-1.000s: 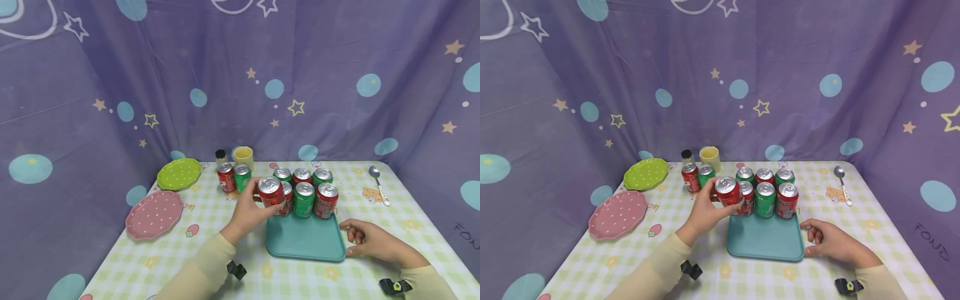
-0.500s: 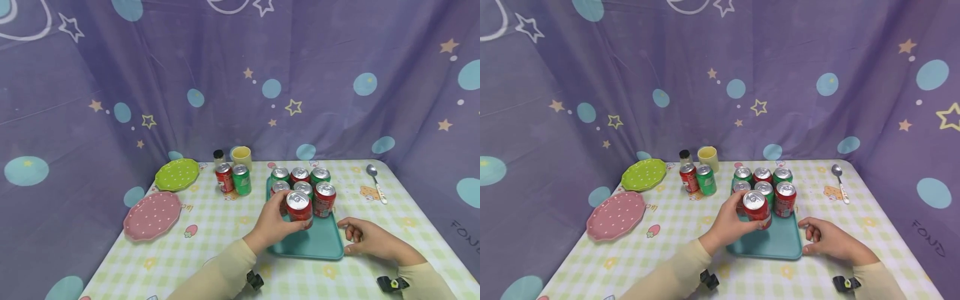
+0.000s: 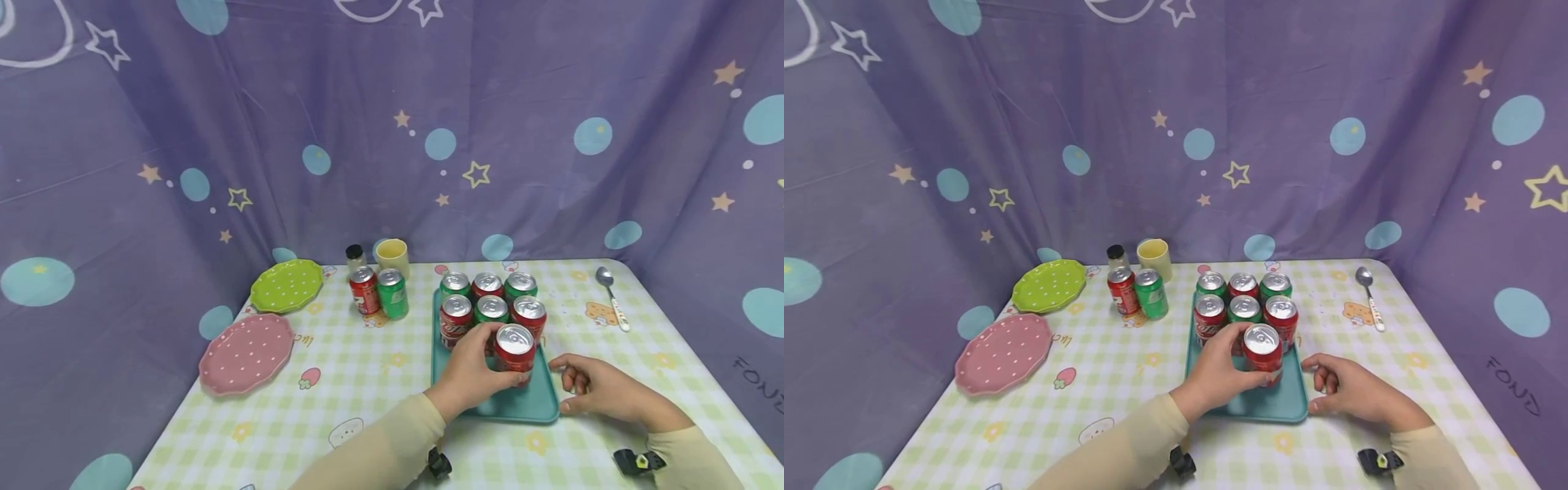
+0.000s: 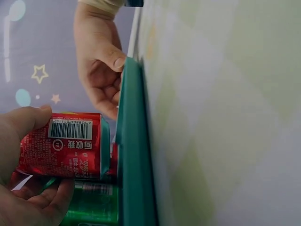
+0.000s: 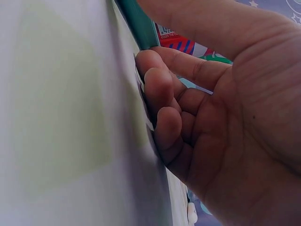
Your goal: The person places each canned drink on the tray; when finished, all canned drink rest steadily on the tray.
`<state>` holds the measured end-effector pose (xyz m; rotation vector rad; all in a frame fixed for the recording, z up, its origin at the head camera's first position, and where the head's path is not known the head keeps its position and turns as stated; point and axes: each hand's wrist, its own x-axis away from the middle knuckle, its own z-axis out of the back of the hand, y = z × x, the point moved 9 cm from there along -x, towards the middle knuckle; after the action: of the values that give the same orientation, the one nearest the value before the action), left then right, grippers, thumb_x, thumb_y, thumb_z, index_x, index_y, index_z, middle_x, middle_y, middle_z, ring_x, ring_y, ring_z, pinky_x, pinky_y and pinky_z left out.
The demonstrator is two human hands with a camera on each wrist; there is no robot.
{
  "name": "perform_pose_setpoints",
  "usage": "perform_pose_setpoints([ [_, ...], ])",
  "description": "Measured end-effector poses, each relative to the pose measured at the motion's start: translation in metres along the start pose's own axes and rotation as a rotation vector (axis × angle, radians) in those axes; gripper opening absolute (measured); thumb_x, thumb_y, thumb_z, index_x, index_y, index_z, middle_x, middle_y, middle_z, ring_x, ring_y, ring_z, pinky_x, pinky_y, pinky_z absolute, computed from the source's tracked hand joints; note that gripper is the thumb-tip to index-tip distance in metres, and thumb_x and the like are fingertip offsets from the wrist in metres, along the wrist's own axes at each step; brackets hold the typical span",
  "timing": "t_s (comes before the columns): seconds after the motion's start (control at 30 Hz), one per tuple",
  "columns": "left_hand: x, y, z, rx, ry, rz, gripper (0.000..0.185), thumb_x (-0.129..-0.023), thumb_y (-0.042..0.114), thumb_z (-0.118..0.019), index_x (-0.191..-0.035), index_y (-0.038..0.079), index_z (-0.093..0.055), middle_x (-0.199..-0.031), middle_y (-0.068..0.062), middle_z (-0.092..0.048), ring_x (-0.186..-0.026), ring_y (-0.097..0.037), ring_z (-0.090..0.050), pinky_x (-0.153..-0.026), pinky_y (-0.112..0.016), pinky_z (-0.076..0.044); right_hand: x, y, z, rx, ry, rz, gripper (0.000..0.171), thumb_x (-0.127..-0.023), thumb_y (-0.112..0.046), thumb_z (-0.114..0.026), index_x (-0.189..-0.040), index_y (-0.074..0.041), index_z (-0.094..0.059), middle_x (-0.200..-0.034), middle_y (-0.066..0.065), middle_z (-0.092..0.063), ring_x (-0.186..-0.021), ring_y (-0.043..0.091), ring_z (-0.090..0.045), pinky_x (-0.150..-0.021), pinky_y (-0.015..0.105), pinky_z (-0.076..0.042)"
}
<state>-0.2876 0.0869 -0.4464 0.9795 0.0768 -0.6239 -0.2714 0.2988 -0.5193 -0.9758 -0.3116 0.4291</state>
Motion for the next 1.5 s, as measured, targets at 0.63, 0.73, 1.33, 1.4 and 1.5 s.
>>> perform_pose_setpoints([
  [0.63,-0.011,0.005,-0.031,-0.125,-0.007,-0.001,0.075,-0.081,0.045,-0.091,-0.144,0.021,-0.057,-0.125,0.014,-0.06,-0.113,0.002,-0.058,-0.098,-0.019,-0.049,0.001,-0.005,0.001,0.006,0.0,0.032,0.061,-0.085,-0.021,-0.089,-0.134,-0.002,-0.057,-0.096,0.011,-0.059,-0.074,0.013,-0.056,-0.061,0.028,-0.05],
  [0.73,-0.012,0.005,-0.034,-0.136,0.001,-0.002,0.075,-0.081,0.044,-0.091,-0.144,0.02,-0.056,-0.126,0.013,-0.06,-0.115,0.001,-0.058,-0.099,-0.018,-0.049,0.001,-0.004,0.001,0.002,-0.002,0.028,0.059,-0.084,-0.022,-0.09,-0.13,-0.004,-0.058,-0.095,0.011,-0.059,-0.074,0.013,-0.056,-0.06,0.028,-0.05],
  [1.33,-0.012,0.008,-0.034,-0.229,0.051,-0.011,0.078,-0.08,0.043,-0.093,-0.144,0.021,-0.053,-0.131,0.012,-0.061,-0.119,-0.005,-0.061,-0.102,-0.02,-0.048,0.001,-0.004,0.0,0.004,-0.004,0.03,0.059,-0.085,-0.019,-0.089,-0.13,0.0,-0.056,-0.094,0.011,-0.058,-0.074,0.012,-0.055,-0.059,0.028,-0.048],
  [1.4,-0.012,0.008,-0.035,-0.24,0.053,-0.016,0.079,-0.08,0.043,-0.092,-0.144,0.021,-0.052,-0.132,0.011,-0.061,-0.12,-0.004,-0.061,-0.103,-0.02,-0.048,0.001,-0.004,0.0,0.022,0.0,0.033,0.058,-0.085,-0.021,-0.089,-0.13,-0.001,-0.057,-0.094,0.01,-0.059,-0.073,0.012,-0.055,-0.059,0.028,-0.048],
  [1.5,-0.012,0.008,-0.034,-0.243,0.059,-0.022,0.079,-0.081,0.043,-0.092,-0.145,0.021,-0.052,-0.133,0.011,-0.061,-0.121,-0.005,-0.06,-0.103,-0.02,-0.048,0.001,-0.005,0.001,0.048,0.009,0.039,0.057,-0.084,-0.022,-0.09,-0.128,-0.002,-0.059,-0.093,0.009,-0.058,-0.071,0.011,-0.054,-0.059,0.027,-0.047],
])
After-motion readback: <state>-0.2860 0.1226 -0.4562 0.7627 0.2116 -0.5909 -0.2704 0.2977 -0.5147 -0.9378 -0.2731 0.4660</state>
